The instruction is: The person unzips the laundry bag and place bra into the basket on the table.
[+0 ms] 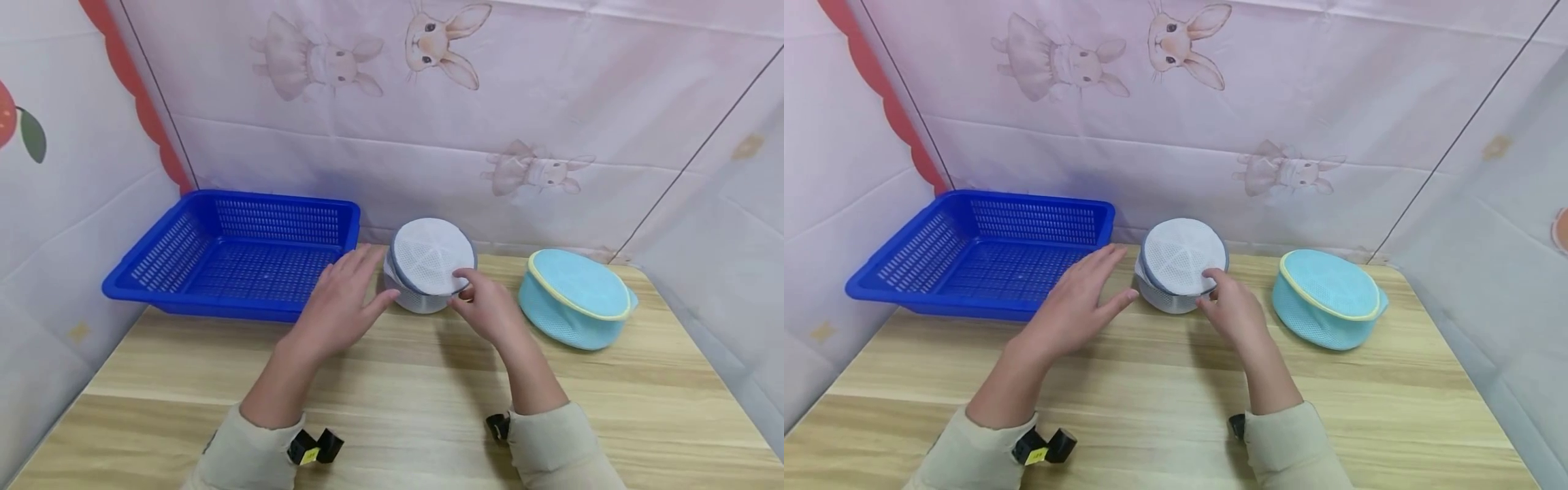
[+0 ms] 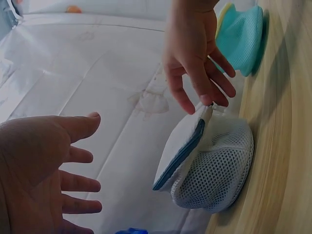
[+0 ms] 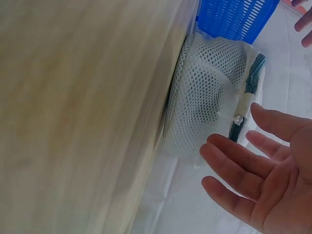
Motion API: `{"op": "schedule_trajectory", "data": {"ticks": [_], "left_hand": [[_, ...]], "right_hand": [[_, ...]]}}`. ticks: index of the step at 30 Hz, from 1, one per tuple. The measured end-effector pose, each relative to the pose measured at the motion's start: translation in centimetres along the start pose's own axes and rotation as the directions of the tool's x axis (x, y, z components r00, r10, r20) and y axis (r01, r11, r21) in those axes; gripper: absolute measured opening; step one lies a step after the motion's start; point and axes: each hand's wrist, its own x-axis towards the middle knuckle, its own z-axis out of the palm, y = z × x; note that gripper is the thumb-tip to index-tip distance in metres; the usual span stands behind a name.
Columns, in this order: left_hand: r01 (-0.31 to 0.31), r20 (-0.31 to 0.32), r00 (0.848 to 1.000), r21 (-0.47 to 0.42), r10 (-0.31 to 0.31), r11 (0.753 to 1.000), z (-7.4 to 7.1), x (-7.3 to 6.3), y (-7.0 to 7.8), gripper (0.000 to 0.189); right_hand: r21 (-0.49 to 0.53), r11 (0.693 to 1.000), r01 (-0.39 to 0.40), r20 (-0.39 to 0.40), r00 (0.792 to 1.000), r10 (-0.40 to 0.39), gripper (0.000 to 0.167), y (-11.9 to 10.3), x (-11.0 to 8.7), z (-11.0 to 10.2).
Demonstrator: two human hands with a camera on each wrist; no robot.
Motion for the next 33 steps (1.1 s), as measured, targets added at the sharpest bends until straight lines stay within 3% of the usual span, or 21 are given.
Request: {"op": "schedule_trajectory", "data": {"ticks": [6, 13, 19, 24, 31, 33], "left_hand": [[-0.005, 0.025, 1.0, 0.016, 0.005, 1.0, 0.3, 0.0, 0.4, 0.062], [-0.023, 0.059, 0.998, 0.032, 0.021, 0.999, 1.2, -0.2, 0.7, 0.061], [-0.057, 0.071, 0.996, 0.052, 0.053, 0.997, 1.9, -0.3, 0.8, 0.058], [-0.06, 0.074, 0.996, 0.059, 0.056, 0.996, 2.1, -0.3, 0.9, 0.057], [-0.085, 0.067, 0.995, 0.057, 0.081, 0.995, 2.1, -0.3, 1.0, 0.057], [-0.094, 0.057, 0.994, 0.054, 0.091, 0.994, 2.1, -0.3, 1.1, 0.057]], "right_hand": [[0.032, 0.999, -0.037, -0.02, 0.999, 0.038, 0.047, -0.4, 0.4, 0.2], [0.016, 0.998, -0.056, -0.148, 0.987, 0.058, 0.04, -1.0, 1.1, 0.8], [-0.157, 0.987, 0.034, -0.3, 0.951, -0.08, 0.048, -1.5, 1.7, 1.7], [-0.275, 0.953, 0.126, -0.338, 0.915, -0.218, 0.051, -1.7, 2.0, 2.0], [-0.306, 0.923, 0.233, -0.396, 0.851, -0.346, 0.032, -1.5, 2.4, 2.1], [-0.301, 0.921, 0.247, -0.404, 0.842, -0.358, 0.026, -1.5, 2.4, 2.0]]}}
